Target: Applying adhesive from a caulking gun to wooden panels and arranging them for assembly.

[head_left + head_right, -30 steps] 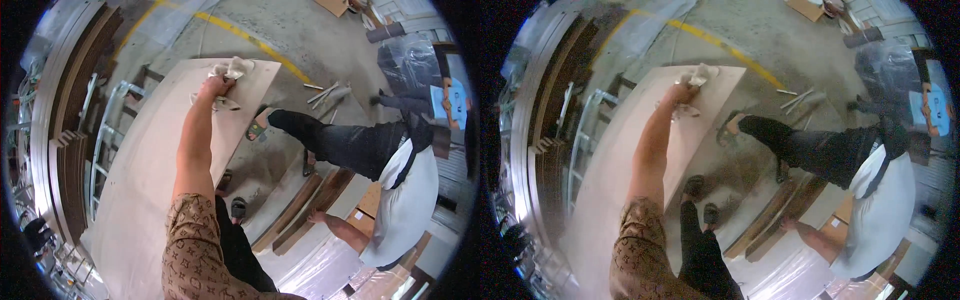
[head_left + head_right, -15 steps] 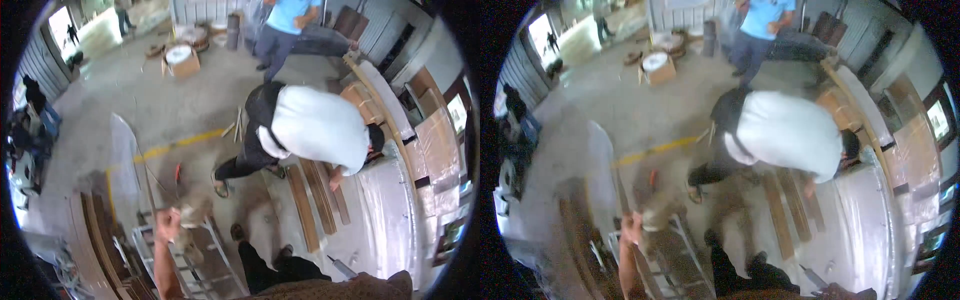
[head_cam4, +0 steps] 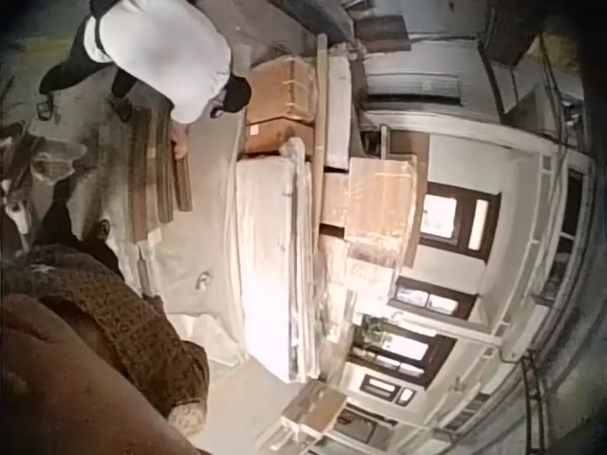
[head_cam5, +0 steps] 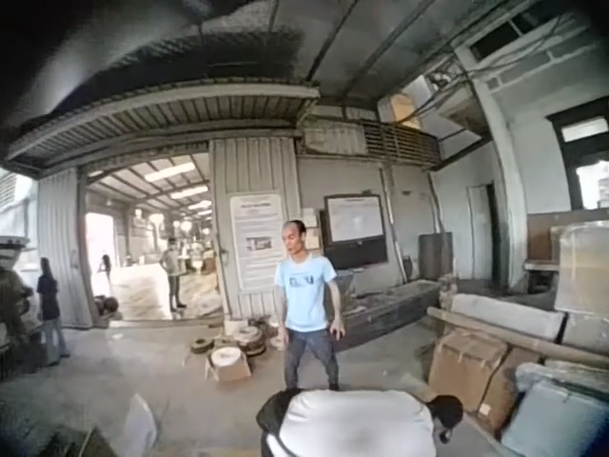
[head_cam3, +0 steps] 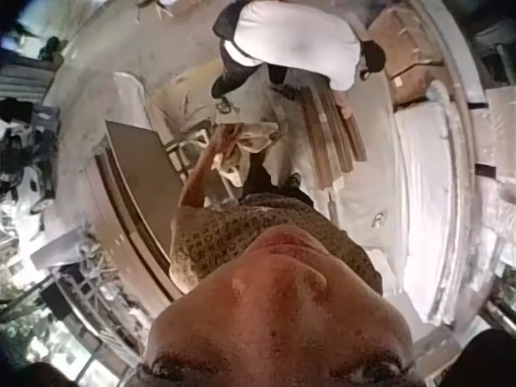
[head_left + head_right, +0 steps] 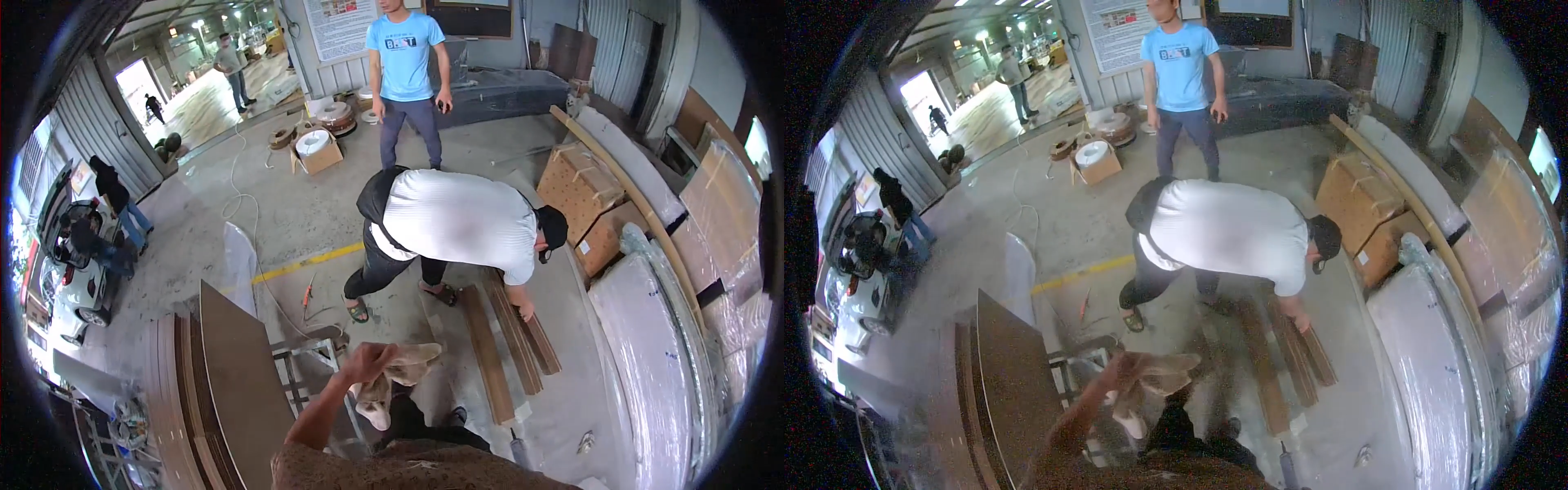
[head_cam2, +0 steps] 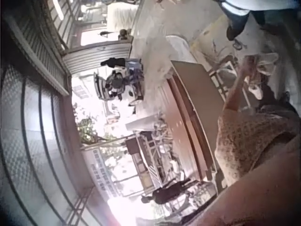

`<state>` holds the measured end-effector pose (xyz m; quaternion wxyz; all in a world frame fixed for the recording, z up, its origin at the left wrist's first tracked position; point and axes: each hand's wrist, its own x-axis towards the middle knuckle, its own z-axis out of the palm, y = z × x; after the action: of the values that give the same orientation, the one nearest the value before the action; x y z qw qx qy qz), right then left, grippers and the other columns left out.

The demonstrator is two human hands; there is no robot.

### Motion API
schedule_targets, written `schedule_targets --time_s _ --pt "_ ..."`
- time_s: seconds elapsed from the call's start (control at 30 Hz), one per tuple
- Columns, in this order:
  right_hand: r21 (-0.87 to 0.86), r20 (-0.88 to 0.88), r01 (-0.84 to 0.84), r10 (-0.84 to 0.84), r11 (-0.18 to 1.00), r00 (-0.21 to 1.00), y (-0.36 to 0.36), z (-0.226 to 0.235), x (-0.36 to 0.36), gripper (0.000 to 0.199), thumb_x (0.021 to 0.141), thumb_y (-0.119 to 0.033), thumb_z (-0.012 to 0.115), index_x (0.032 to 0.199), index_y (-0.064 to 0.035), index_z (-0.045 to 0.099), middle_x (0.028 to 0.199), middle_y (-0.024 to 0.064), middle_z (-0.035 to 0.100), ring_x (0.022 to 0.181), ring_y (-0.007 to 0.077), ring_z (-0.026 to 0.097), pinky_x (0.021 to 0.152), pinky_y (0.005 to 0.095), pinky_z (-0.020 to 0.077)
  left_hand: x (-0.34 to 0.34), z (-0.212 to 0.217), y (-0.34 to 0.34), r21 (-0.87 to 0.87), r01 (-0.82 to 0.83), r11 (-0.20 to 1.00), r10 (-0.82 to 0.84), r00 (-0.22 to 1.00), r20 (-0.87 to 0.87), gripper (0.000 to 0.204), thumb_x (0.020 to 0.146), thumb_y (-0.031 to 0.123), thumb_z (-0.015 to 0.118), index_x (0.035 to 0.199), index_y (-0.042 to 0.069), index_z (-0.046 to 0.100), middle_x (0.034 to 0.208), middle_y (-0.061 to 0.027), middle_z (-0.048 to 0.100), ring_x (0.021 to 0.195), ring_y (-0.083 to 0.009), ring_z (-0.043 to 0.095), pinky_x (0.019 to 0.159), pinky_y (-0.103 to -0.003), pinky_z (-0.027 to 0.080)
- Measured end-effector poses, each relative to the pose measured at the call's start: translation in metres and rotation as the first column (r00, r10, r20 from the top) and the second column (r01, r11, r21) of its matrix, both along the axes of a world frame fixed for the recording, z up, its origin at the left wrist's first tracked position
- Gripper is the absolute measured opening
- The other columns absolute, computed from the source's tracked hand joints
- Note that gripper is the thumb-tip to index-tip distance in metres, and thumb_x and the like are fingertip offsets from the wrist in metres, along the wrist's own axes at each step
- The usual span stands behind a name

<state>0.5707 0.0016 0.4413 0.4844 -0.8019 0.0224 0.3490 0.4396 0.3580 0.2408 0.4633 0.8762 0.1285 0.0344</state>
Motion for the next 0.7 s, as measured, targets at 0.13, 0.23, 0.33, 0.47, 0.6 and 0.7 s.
schedule_targets --time_s 0.13,0.23,0.33,0.47,0.6,0.7 --pt "0.001 0.009 -0.040 0.040 0.999 0.999 -0.060 -0.048 0.008 0.058 0.082 -0.046 0.055 0.109 0.0051 0.048 0.102 0.0172 0.059 0.088 0.0241 0.058 0.072 0.0350 0.0479 0.027 0.037 -0.047 -0.027 0.069 0.997 -0.069 0.998 0.006 0.043 0.092 0.040 0.043 0.088 0.001 0.061 0.064 -0.0207 0.053 0.054 -0.0229 0.051 0.057 -0.038 0.042" --pt "0.003 0.014 -0.077 0.077 0.997 0.997 -0.086 -0.089 0.013 0.059 0.082 -0.047 0.054 0.109 0.0057 0.048 0.102 0.0174 0.059 0.088 0.0243 0.058 0.072 0.0352 0.0480 0.038 0.037 -0.064 -0.029 0.072 0.997 -0.073 0.997 -0.031 0.042 0.092 0.039 0.043 0.089 0.002 0.062 0.067 -0.0203 0.056 0.057 -0.0278 0.055 0.059 -0.038 0.044" --pt "0.001 0.020 -0.110 0.110 0.994 0.994 -0.104 -0.132 0.018 0.060 0.082 -0.048 0.054 0.108 0.0062 0.048 0.102 0.0176 0.059 0.089 0.0244 0.058 0.073 0.0355 0.0480 0.048 0.035 -0.068 -0.004 0.104 0.995 -0.104 0.990 -0.093 0.041 0.093 0.037 0.042 0.089 0.002 0.062 0.067 -0.0201 0.056 0.058 -0.0299 0.056 0.059 -0.038 0.044" --pt "-0.005 0.027 -0.139 0.139 0.990 0.990 -0.123 -0.193 0.025 0.062 0.082 -0.048 0.054 0.108 0.0070 0.048 0.103 0.0179 0.059 0.090 0.0246 0.058 0.073 0.0358 0.0481 0.057 0.042 -0.079 -0.027 0.081 0.996 -0.081 0.997 -0.005 0.039 0.092 0.036 0.042 0.088 0.002 0.062 0.069 -0.0207 0.056 0.060 -0.0328 0.055 0.059 -0.039 0.043" --pt "-0.003 0.046 -0.181 0.181 0.983 0.982 -0.131 -0.258 0.047 0.063 0.082 -0.049 0.054 0.108 0.0077 0.048 0.103 0.0182 0.059 0.090 0.0248 0.058 0.074 0.0362 0.0482 0.050 0.032 -0.074 -0.012 0.098 0.995 -0.098 0.995 0.003 0.039 0.092 0.036 0.043 0.088 0.002 0.061 0.071 -0.0214 0.056 0.061 -0.0341 0.055 0.059 -0.039 0.044" --pt "-0.004 0.057 -0.212 0.212 0.977 0.976 -0.137 -0.312 0.064 0.064 0.082 -0.050 0.054 0.108 0.0083 0.048 0.103 0.0184 0.059 0.091 0.0250 0.059 0.074 0.0365 0.0483 0.044 0.037 -0.073 -0.014 0.094 0.996 -0.094 0.994 -0.058 0.040 0.091 0.038 0.043 0.089 0.002 0.061 0.072 -0.0213 0.058 0.064 -0.0343 0.057 0.061 -0.039 0.044"
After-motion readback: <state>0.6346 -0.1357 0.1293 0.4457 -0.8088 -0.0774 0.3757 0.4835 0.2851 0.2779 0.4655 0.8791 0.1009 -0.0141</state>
